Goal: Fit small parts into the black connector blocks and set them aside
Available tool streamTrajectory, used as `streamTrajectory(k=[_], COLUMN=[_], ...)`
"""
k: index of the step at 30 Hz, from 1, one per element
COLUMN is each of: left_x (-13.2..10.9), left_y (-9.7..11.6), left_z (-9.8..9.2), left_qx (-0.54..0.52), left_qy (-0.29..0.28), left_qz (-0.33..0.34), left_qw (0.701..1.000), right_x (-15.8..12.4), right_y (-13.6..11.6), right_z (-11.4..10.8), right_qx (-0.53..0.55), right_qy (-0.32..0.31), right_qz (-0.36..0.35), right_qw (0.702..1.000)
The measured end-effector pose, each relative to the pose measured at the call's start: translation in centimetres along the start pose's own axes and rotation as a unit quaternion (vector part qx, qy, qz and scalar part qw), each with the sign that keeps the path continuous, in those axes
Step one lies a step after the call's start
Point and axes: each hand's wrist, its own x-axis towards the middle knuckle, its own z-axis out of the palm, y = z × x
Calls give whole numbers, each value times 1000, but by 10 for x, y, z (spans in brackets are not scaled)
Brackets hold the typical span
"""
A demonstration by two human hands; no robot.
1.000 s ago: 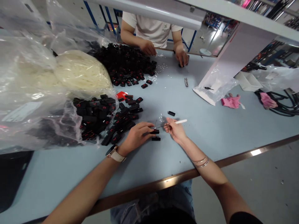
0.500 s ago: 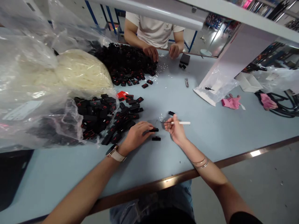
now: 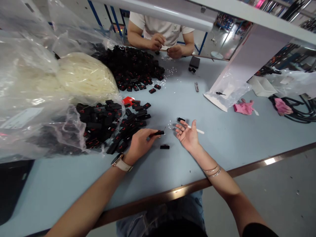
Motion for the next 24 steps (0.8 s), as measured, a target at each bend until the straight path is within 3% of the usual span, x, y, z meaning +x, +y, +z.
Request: streamTrajectory(k=[2,5,9,13,18,20,22,24], left_x=[-1,0,3,4,3,3,2,2], left_y=[-1,-1,1,3,1,1,2,2], left_z=[1,2,0,-2,0,1,1,0], left_qx=[-7,-10,-12,-45,-49,-42,-32,-9], left_qy=[-12,-29,-31,-62,-82,-84,-75,-41], left_qz=[-9,-23,-27,42,95,100,98,77], left_qw=[1000,999,999,996,991,991,992,996], right_x=[1,2,-1,-9,-10,-8,-7,-7], right_y=[2,7,14,20,26,27,27,25], right_z=[0,-2,-3,-4,-10,-12,-14,-14], right_qx=[-23,-95,-238,-387,-551,-598,-617,-618], right_qy=[-5,-18,-24,-76,-162,-172,-164,-132], right_qz=[-22,-117,-243,-311,-409,-421,-427,-438], right_qw=[999,988,940,865,709,660,641,640])
